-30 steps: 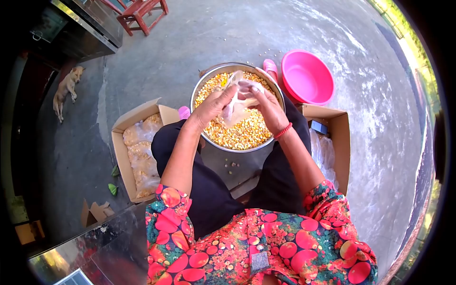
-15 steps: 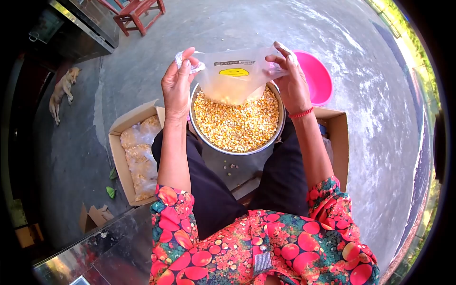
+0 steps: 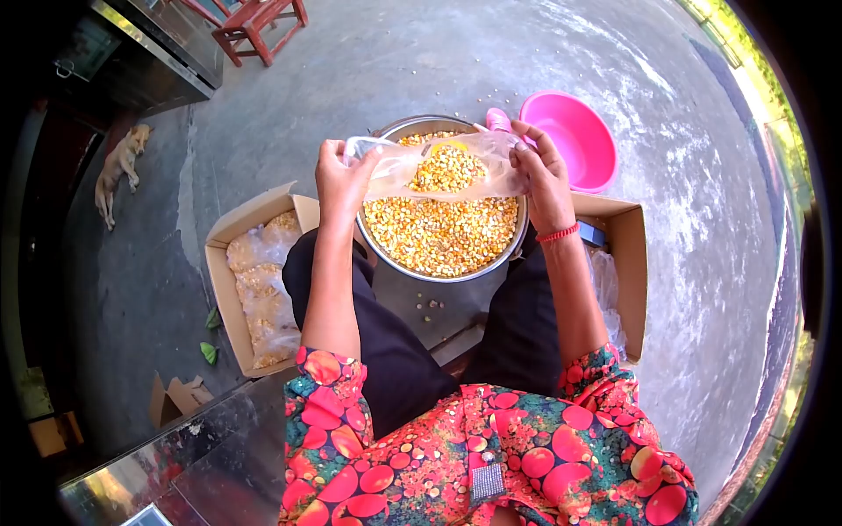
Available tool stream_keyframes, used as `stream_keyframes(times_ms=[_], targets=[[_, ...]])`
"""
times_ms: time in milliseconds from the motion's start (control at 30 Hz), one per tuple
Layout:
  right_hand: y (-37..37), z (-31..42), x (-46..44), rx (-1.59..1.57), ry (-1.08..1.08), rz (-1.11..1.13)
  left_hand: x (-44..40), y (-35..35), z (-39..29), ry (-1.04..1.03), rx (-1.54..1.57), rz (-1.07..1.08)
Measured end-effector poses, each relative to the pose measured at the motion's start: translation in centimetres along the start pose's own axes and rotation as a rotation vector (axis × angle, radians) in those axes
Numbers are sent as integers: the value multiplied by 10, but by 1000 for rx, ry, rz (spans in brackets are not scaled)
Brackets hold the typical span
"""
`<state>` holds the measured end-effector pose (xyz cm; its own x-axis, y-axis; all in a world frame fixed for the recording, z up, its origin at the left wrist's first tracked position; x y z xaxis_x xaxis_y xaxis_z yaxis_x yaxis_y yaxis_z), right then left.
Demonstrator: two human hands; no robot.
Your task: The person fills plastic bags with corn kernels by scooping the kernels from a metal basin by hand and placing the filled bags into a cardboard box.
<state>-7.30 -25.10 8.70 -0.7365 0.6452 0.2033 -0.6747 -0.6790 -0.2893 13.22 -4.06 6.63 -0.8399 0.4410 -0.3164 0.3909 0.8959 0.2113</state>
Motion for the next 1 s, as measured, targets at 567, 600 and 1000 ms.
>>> stream_keyframes(times_ms=[567,600,1000], targets=[[-122,67,72,984,752,195,7,-59,13,149,358,175],[-125,50,60,1009,752,182,8,-62,12,187,462,160],[-44,-57,-29,1382,187,422,18,-68,37,477,807,68]])
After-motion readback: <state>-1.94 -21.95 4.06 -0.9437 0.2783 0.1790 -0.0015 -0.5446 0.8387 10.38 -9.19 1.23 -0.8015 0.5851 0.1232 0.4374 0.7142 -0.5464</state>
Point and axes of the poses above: each hand's wrist, its own x-axis away from the middle knuckle, its own y-axis out of the back of the hand, z = x × y, the point moved 10 cm from there along -x, towards the middle knuckle, and after that the axes turned 14 degrees about -y, right-handed, at the moved point
